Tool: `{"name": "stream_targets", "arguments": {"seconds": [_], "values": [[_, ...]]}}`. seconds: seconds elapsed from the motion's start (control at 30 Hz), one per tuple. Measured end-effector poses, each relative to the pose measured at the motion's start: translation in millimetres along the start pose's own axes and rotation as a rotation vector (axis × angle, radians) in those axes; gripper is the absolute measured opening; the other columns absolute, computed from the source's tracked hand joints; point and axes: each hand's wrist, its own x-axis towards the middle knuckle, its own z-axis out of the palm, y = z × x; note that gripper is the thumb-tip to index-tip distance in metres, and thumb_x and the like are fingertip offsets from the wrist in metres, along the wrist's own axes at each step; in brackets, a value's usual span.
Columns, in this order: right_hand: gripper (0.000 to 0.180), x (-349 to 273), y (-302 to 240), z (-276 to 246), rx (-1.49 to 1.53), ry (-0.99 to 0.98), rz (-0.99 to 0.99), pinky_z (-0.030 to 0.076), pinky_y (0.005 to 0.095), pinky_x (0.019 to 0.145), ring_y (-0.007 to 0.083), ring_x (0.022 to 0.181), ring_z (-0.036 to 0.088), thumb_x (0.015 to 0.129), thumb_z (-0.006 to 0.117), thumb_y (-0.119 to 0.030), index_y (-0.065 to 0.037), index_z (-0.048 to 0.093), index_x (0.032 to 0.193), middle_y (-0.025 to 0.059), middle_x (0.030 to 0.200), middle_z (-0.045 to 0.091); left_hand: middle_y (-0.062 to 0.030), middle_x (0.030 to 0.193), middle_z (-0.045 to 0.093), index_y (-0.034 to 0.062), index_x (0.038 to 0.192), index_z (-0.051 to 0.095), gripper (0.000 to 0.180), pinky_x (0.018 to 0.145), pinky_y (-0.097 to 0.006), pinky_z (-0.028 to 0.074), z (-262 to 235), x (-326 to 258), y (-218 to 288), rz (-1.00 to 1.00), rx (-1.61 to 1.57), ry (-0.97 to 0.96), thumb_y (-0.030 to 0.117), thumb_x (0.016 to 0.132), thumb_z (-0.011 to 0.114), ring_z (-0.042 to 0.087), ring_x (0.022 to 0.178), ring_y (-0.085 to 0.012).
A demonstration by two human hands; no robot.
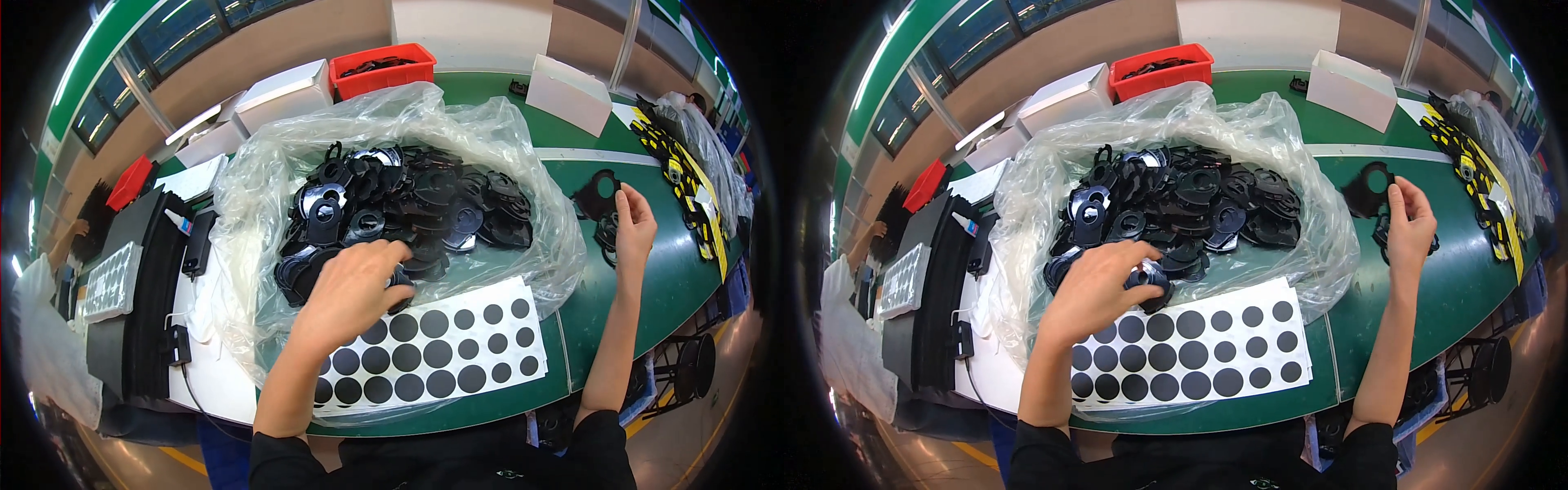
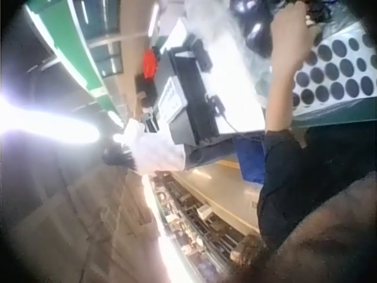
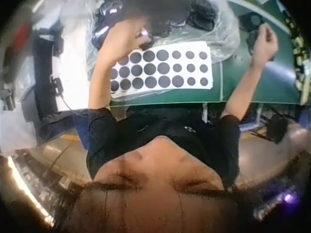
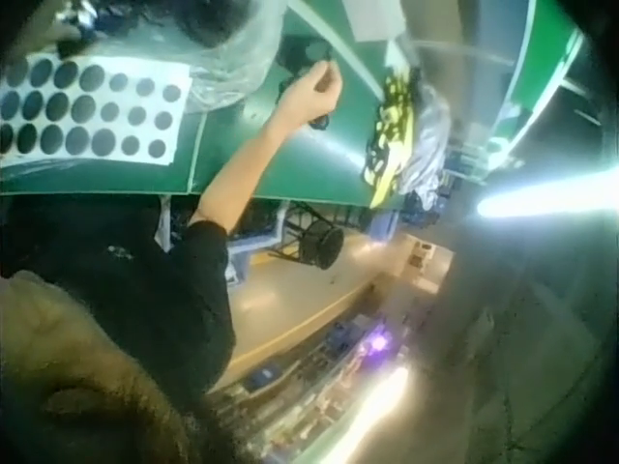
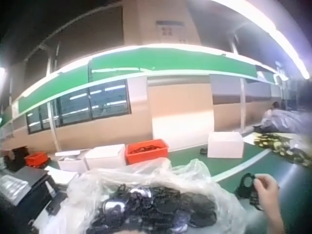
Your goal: The person applies circular adhesive pads to black plastic components by hand, one by one, on an assembly line.
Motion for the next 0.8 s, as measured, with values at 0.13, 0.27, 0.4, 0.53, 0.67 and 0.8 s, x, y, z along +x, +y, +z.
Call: {"name": "stream_targets", "arguments": {"seconds": [0.13, 0.27, 0.4, 0.53, 0.67, 0.8], "values": [[0.019, -24.0, -28.2, 13.9, -0.408, 0.06, -0.325, 0.046, 0.0247, 0.064, 0.0147, 0.068, 0.055, 0.082, 0.067, -0.01, -0.003, 0.066, 0.1, 0.0031, 0.083, 0.064, -0.0134, 0.089, 0.061, 0.0023, 0.09, 0.062, 0.024, 0.069, -0.043, 0.048, 8.9, -9.0, -1.6, -0.111, 0.265, -0.125, 0.007, 0.068, 0.07, 0.061, 0.083, -0.0328], [0.012, -79.9, -75.4, 38.4, -0.022, -0.893, -0.212, 0.049, 0.0322, 0.068, 0.0197, 0.073, 0.061, 0.075, 0.07, -0.007, -0.004, 0.068, 0.087, 0.0076, 0.084, 0.065, -0.015, 0.085, 0.06, 0.0024, 0.086, 0.063, 0.018, 0.069, -0.043, 0.048, 35.2, -8.0, -21.5, -0.112, 0.399, -0.102, 0.001, 0.067, 0.064, 0.062, 0.082, -0.0334], [0.024, -115.9, -107.1, 35.3, -0.11, -1.764, -0.327, 0.05, 0.0372, 0.073, 0.0281, 0.084, 0.062, 0.072, 0.074, -0.019, -0.004, 0.065, 0.089, 0.0094, 0.084, 0.064, -0.015, 0.083, 0.063, 0.0017, 0.086, 0.067, 0.018, 0.07, -0.042, 0.049, 27.8, -3.1, -32.6, -0.104, 0.368, -0.185, 0.004, 0.068, 0.065, 0.063, 0.081, -0.0332], [0.029, -137.6, -114.0, 29.7, -0.146, -1.777, -0.38, 0.049, 0.0393, 0.077, 0.0299, 0.091, 0.06, 0.069, 0.076, -0.015, -0.001, 0.062, 0.09, 0.0108, 0.091, 0.063, -0.0165, 0.082, 0.067, 0.0021, 0.092, 0.071, 0.024, 0.072, -0.039, 0.05, -1.4, -1.7, -23.6, -0.135, 0.231, -0.149, 0.007, 0.07, 0.065, 0.064, 0.079, -0.0322], [0.028, -148.4, -106.1, 29.5, -0.13, -1.753, -0.387, 0.046, 0.0384, 0.077, 0.0289, 0.09, 0.057, 0.071, 0.076, -0.015, -0.003, 0.058, 0.089, 0.01, 0.09, 0.059, -0.0177, 0.079, 0.066, 0.0017, 0.093, 0.069, 0.022, 0.07, -0.039, 0.05, -15.1, 0.7, -27.6, -0.193, 0.119, -0.172, 0.004, 0.075, 0.055, 0.064, 0.072, -0.0335], [0.027, -148.9, -110.0, 29.0, -0.146, -1.765, -0.384, 0.046, 0.0389, 0.076, 0.0295, 0.091, 0.055, 0.071, 0.075, -0.012, -0.002, 0.056, 0.088, 0.011, 0.091, 0.058, -0.0192, 0.081, 0.066, -0.0019, 0.094, 0.065, 0.023, 0.072, -0.036, 0.049, -12.1, 8.4, -29.7, -0.194, -0.162, 0.18, 0.009, 0.084, 0.048, 0.064, 0.075, -0.0301]]}}
